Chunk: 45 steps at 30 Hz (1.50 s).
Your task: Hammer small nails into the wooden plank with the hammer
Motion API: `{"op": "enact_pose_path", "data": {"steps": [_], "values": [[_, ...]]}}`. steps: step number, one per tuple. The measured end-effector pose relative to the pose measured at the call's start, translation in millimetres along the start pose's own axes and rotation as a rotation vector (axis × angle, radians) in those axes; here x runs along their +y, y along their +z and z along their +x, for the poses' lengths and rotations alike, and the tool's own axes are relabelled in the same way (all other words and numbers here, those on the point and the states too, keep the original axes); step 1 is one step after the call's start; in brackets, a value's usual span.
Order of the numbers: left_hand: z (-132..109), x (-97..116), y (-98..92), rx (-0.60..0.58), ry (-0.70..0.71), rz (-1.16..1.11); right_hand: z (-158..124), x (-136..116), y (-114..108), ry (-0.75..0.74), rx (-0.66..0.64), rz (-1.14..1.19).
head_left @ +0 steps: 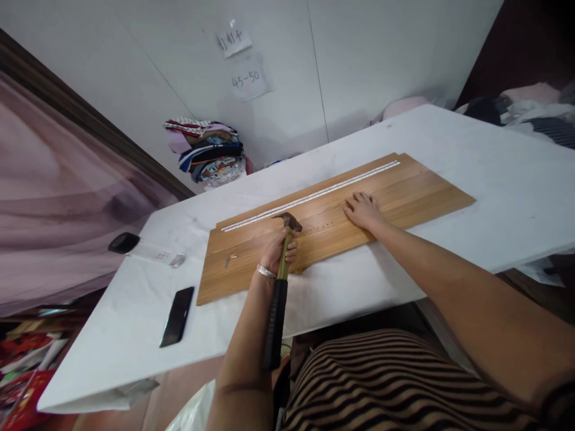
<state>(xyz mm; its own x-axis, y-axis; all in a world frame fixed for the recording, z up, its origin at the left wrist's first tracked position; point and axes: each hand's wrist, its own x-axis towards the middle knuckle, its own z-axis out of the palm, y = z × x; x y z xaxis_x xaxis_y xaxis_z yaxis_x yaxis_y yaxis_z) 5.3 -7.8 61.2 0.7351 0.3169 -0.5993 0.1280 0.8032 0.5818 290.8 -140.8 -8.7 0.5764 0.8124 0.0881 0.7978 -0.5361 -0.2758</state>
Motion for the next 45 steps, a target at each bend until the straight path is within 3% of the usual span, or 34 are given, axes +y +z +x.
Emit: {"op": "enact_pose_path", "data": {"steps": [11, 18, 45], "values": [[-2.5, 0.0, -1.7, -0.020, 0.002, -0.012, 0.0, 0.0, -0.1, -0.005, 0.000, -0.011], [2.1, -3.3, -0.9, 0.041, -0.002, 0.015, -0.1, -0.2, -0.1, -0.002, -0.001, -0.020], [-3.0, 0.6, -0.7, -0.014, 0.000, -0.020, -0.5, -0.4, -1.5, -0.006, 0.000, 0.006]]}}
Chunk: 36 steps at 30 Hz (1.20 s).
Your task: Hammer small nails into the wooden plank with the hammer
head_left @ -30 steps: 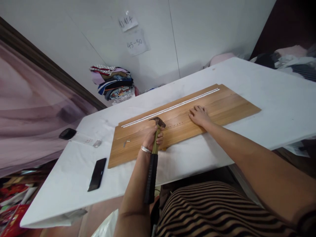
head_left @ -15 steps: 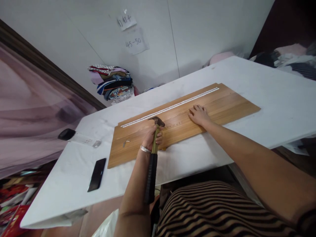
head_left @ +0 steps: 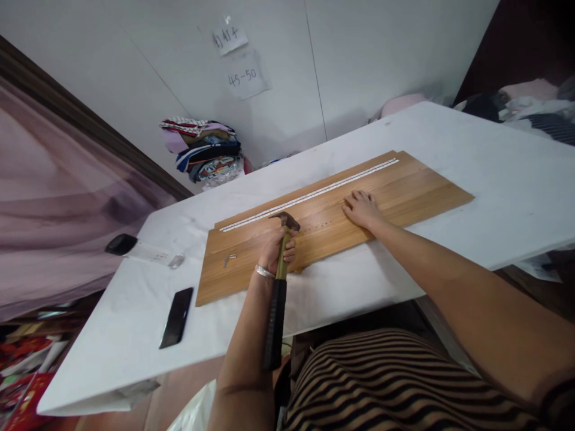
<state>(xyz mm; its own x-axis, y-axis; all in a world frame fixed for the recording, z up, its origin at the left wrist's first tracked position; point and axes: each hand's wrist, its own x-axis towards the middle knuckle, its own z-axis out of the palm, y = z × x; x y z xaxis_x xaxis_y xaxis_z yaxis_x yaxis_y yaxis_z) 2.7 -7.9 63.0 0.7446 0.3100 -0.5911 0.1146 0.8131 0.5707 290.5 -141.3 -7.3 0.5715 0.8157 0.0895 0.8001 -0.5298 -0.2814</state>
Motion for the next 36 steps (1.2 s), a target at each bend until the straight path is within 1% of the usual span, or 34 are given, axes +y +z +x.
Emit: {"op": "enact_pose_path", "data": {"steps": [7, 14, 18, 22, 26, 29, 33, 36], "values": [[4.9, -5.8, -1.4, 0.032, -0.008, 0.012, -0.6, -1.1, -1.9, 0.002, -0.002, -0.001], [-0.7, 0.5, 2.4, 0.009, 0.017, 0.014, -0.1, -0.6, -1.1, 0.010, -0.011, 0.008], [3.2, -3.3, -0.9, 0.027, 0.003, 0.020, 0.6, 0.0, 0.5, 0.005, 0.003, 0.008], [5.8, -5.9, -4.3, 0.012, -0.002, 0.015, 0.0, -0.7, -0.8, 0.007, -0.003, -0.005], [2.5, -2.5, -2.9, -0.015, -0.010, 0.004, -0.5, -1.1, -1.9, 0.013, -0.011, -0.006], [0.7, -0.7, -0.9, -0.009, 0.012, 0.006, -0.9, -1.4, -2.5, 0.011, -0.015, 0.000], [3.7, -3.6, -1.8, 0.014, 0.002, 0.014, -1.5, -2.7, -3.6, 0.017, -0.016, 0.001], [5.9, -5.6, -3.9, 0.007, -0.011, 0.002, -1.7, -3.0, -3.7, 0.016, -0.012, -0.008]]}}
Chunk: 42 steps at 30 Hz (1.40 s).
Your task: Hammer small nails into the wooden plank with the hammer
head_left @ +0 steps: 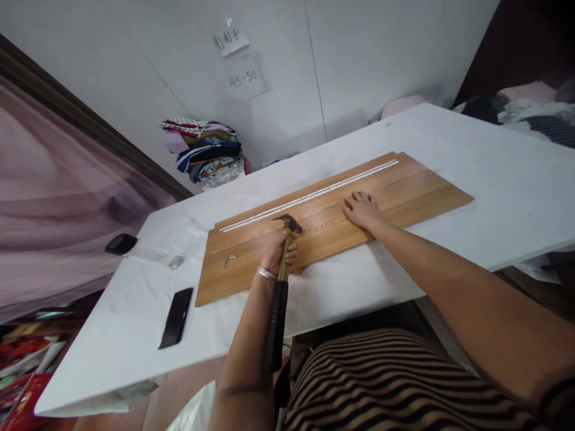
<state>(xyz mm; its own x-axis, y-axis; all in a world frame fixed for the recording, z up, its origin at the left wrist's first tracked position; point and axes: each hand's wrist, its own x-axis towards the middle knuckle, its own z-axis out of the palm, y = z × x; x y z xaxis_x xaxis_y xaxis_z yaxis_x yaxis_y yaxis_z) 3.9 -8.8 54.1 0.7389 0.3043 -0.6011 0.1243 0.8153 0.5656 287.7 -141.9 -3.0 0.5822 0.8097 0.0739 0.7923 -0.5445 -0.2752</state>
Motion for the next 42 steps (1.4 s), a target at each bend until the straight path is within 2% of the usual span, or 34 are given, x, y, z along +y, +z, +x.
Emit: {"op": "enact_pose_path", "data": {"steps": [8, 16, 22, 28, 37, 42], "values": [[-4.0, 5.3, 0.8, -0.031, 0.002, -0.012, 2.3, 3.6, 5.7, -0.015, 0.028, 0.005], [0.2, 0.6, 2.7, 0.062, 0.006, 0.036, 2.6, 3.4, 6.6, -0.015, 0.034, 0.004], [-5.2, 4.8, 4.8, 0.011, 0.018, 0.008, 2.1, 3.0, 4.9, -0.009, 0.017, 0.001], [-0.1, 2.0, 3.8, 0.067, 0.010, 0.033, 1.0, 1.4, 3.1, -0.008, 0.016, 0.002], [-5.2, 5.7, 2.6, 0.003, 0.023, 0.012, 0.0, 0.3, 0.4, -0.013, 0.010, 0.006], [-1.5, 3.2, 1.9, 0.025, 0.019, 0.028, 0.5, 0.5, 1.2, -0.010, 0.007, 0.000]]}}
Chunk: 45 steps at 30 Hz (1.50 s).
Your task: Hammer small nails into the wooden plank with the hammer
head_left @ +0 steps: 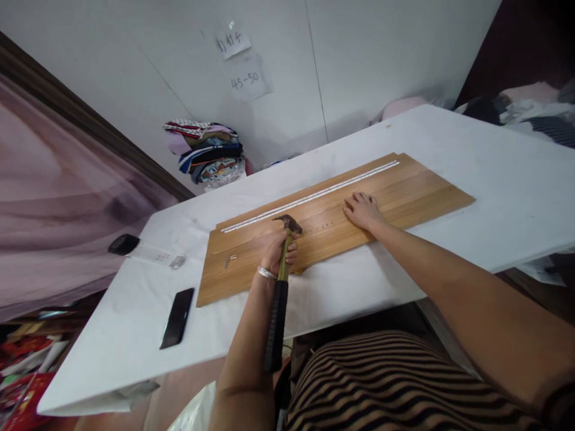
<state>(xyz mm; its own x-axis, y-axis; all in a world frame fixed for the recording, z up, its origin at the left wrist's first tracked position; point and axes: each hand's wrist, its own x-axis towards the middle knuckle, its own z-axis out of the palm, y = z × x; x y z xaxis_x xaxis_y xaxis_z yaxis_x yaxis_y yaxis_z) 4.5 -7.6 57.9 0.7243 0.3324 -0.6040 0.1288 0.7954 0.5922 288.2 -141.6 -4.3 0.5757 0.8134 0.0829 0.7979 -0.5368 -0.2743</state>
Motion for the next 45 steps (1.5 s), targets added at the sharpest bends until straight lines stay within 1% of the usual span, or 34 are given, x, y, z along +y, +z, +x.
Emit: {"op": "enact_pose_path", "data": {"steps": [4, 12, 18, 23, 26, 28, 32, 37, 41, 45], "values": [[1.7, -2.5, 0.5, -0.002, -0.019, 0.015, 0.1, 0.0, 0.1, -0.002, -0.001, 0.008], [-2.1, 2.1, 0.4, -0.034, -0.004, 0.000, -0.3, -0.6, -0.2, 0.006, -0.003, 0.004], [4.0, -1.6, -4.1, -0.017, -0.014, -0.004, 0.8, 0.3, 1.1, -0.001, 0.007, -0.002], [-1.8, -0.1, -0.8, -0.012, -0.021, -0.015, 2.3, 3.2, 4.6, -0.008, 0.014, -0.008], [-4.5, 1.1, 1.5, -0.019, 0.000, -0.018, 2.7, 3.8, 5.3, -0.012, 0.011, -0.006], [-3.5, 0.6, 1.8, -0.010, 0.007, -0.014, 2.5, 3.4, 4.8, -0.013, 0.009, -0.004], [1.8, -1.7, 1.1, 0.021, -0.025, -0.005, 1.7, 1.4, 2.9, -0.003, -0.001, -0.003], [0.1, -1.3, 2.6, 0.013, -0.029, -0.008, 1.3, 0.9, 1.8, 0.004, 0.000, 0.008], [-2.9, 0.2, 3.0, -0.007, -0.005, -0.022, 2.1, 2.4, 3.6, -0.006, 0.008, 0.001], [0.6, -1.6, 0.9, 0.005, -0.011, -0.013, 2.7, 3.0, 4.9, -0.001, 0.006, -0.010]]}}
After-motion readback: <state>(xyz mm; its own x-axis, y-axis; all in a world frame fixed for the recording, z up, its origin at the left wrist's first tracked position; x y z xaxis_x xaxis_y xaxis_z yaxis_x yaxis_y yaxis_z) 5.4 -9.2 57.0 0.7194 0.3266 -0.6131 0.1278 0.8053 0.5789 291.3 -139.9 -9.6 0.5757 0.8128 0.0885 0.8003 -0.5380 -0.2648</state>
